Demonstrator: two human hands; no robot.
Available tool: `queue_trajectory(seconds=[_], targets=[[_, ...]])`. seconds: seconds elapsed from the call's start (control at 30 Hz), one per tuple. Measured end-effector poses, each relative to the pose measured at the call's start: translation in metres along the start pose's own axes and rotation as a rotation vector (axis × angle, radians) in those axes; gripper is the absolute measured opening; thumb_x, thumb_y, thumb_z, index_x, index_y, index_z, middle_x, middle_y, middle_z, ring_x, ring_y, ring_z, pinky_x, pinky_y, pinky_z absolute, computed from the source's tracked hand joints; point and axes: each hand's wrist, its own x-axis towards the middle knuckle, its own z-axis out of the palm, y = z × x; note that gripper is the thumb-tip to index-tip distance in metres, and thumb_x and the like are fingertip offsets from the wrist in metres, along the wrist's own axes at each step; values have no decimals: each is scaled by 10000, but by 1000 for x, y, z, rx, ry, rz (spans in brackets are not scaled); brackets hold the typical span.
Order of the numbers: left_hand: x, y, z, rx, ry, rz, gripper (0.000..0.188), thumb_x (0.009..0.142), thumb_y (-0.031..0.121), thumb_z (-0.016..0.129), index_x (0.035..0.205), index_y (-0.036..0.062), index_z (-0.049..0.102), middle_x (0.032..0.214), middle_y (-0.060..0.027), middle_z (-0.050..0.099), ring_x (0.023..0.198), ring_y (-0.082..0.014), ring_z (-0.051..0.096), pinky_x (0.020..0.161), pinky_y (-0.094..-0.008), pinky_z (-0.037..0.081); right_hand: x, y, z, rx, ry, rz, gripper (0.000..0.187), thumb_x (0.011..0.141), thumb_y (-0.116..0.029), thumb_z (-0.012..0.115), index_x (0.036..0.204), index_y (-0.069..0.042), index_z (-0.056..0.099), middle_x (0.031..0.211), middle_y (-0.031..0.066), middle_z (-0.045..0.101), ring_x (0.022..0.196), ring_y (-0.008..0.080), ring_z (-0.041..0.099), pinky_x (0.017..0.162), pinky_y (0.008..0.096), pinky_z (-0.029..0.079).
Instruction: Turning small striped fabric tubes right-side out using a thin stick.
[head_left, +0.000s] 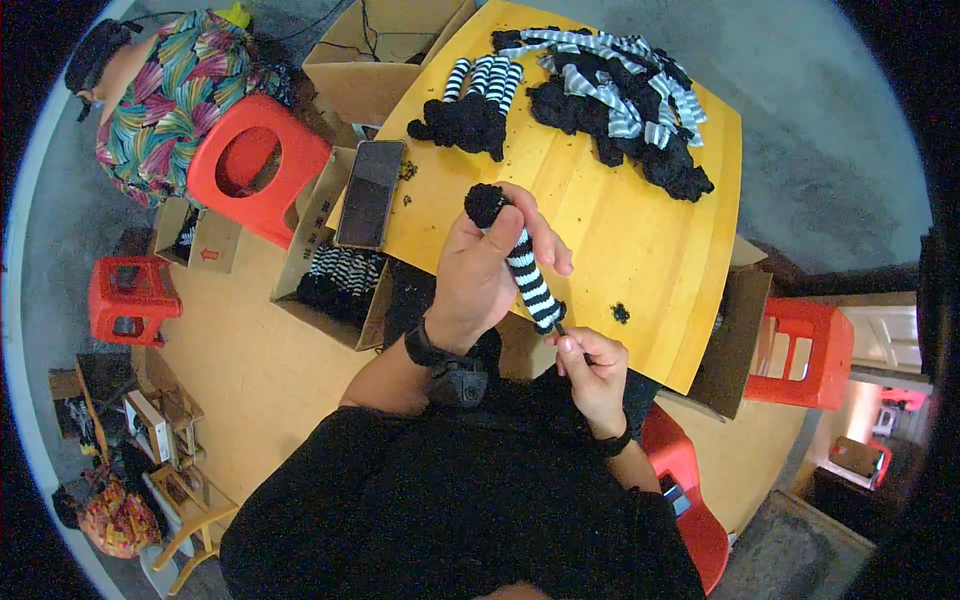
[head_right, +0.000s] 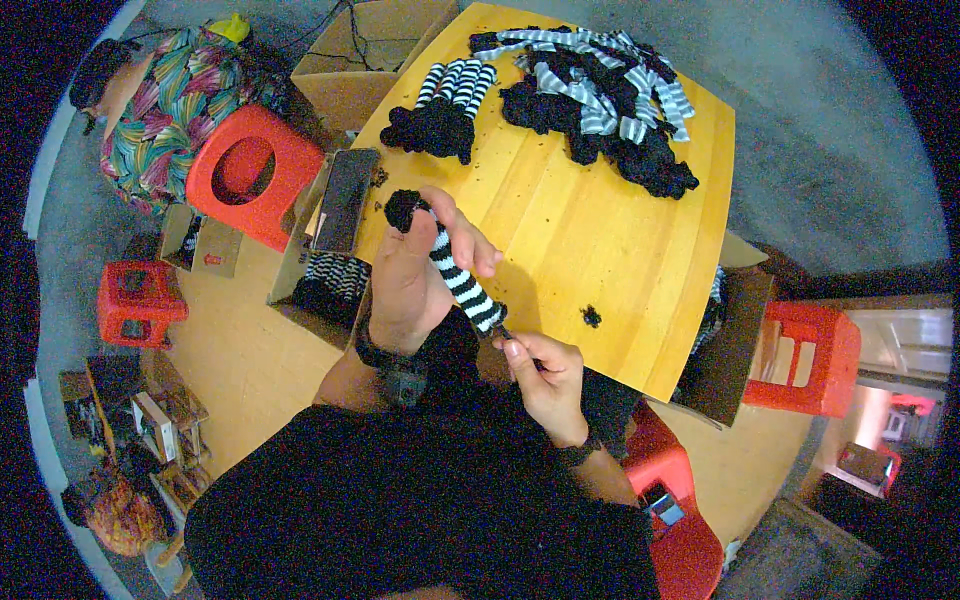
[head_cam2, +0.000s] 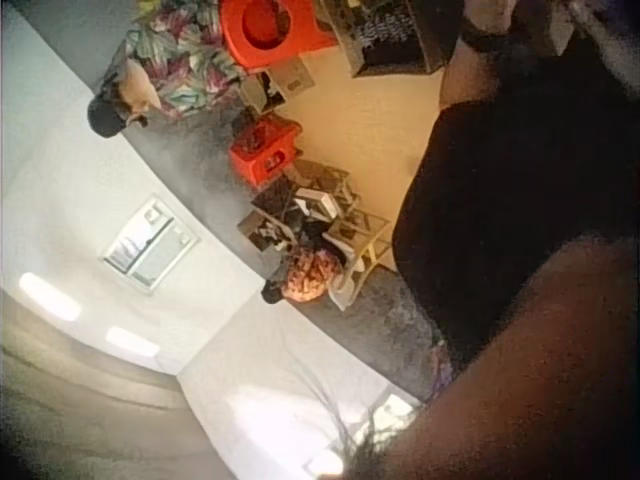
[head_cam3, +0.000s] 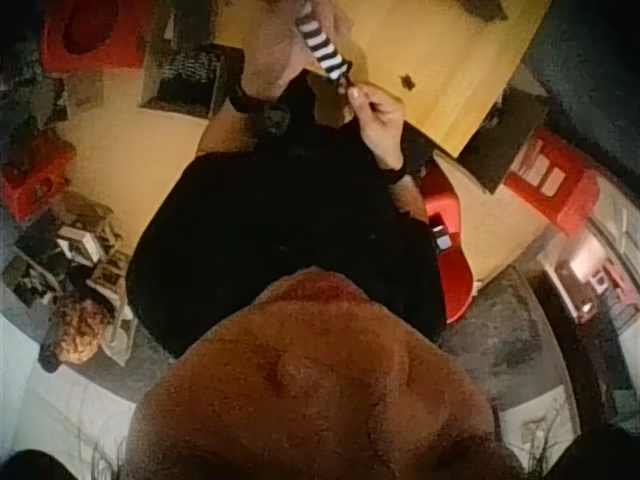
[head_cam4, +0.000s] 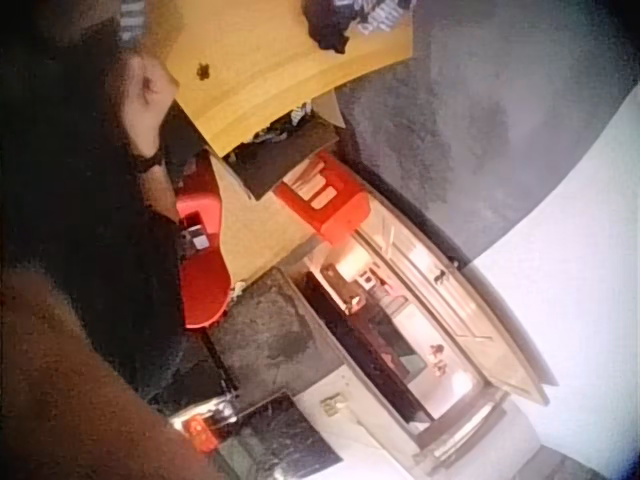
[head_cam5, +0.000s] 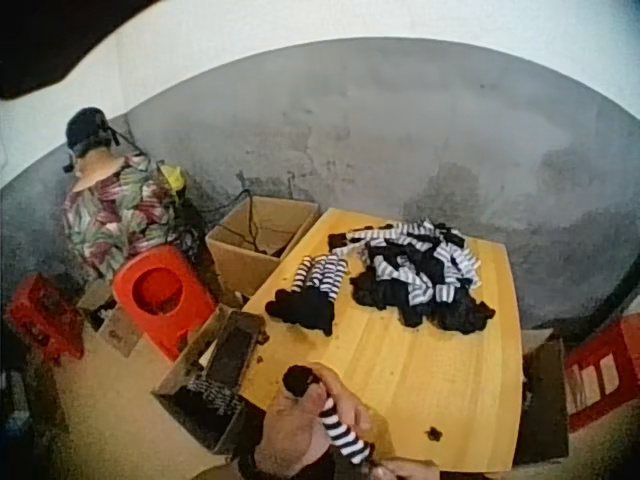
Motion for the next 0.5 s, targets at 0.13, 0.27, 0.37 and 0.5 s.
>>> queue_trajectory(seconds=[0.13,0.27,0.37,0.5], targets=[[-4,-10,0,21,-51,-20,236,885,282,496,892,50,453,610,-52,525,658,-261,591,681,-383,452,0,0,2,-37,46,-46,172,872,-115,532,792,14,613,575,-26,505,511,40,429,467,187,343],[-10,-21,6,60,-76,-78,204,909,261,453,881,60,454,533,13,470,646,-255,620,783,-394,440,3,3,7,17,38,-59,221,886,-117,506,709,12,533,589,-9,491,523,66,426,489,203,338],[-7,-23,3,172,-102,-102,289,886,365,460,893,76,461,483,21,424,638,-270,627,848,-454,410,7,2,10,27,54,-69,200,886,-132,509,753,7,560,589,-8,499,515,55,417,475,192,315],[-3,-21,-1,177,-139,-150,268,895,346,445,898,79,463,476,18,433,680,-289,633,900,-465,371,11,-6,12,157,35,81,181,885,-94,492,743,-5,559,579,-23,488,522,46,417,480,196,332]])
